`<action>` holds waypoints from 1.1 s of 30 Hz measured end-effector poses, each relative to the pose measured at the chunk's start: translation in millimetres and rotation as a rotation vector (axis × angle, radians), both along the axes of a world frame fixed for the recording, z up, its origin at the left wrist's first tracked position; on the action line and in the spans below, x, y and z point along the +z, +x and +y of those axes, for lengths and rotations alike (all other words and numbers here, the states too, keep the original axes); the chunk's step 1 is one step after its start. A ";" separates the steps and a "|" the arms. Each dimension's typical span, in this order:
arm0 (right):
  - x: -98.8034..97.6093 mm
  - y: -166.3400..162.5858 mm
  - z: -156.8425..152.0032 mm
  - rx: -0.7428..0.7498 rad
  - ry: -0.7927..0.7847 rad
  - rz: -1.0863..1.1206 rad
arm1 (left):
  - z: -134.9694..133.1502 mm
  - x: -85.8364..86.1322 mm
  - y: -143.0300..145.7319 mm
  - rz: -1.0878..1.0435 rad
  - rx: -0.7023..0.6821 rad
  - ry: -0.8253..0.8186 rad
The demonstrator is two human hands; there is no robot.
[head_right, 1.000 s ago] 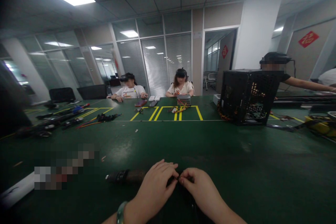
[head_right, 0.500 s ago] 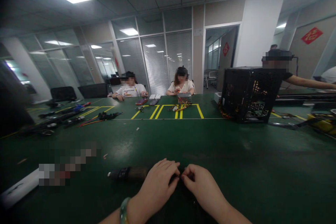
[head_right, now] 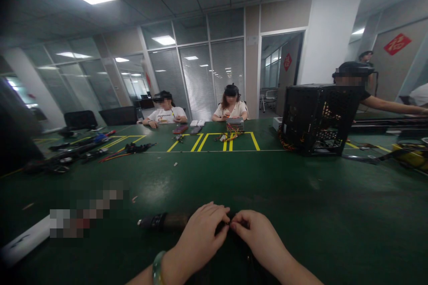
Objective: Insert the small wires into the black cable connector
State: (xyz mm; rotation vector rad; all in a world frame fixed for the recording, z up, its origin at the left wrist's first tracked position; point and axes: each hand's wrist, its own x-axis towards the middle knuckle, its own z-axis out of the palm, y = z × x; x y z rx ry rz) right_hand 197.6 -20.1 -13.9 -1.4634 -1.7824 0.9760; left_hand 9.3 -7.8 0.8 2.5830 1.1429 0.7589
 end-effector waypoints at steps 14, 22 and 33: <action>-1.2 1.0 0.7 0.011 0.029 -0.014 | 2.5 -6.0 -0.8 -0.022 0.010 0.022; 0.2 -0.1 -2.6 -0.042 0.020 -0.026 | 4.1 -9.3 1.2 -0.003 0.005 0.002; -3.4 1.5 -2.1 -0.023 0.007 0.016 | 4.6 -7.4 0.6 0.001 0.007 0.011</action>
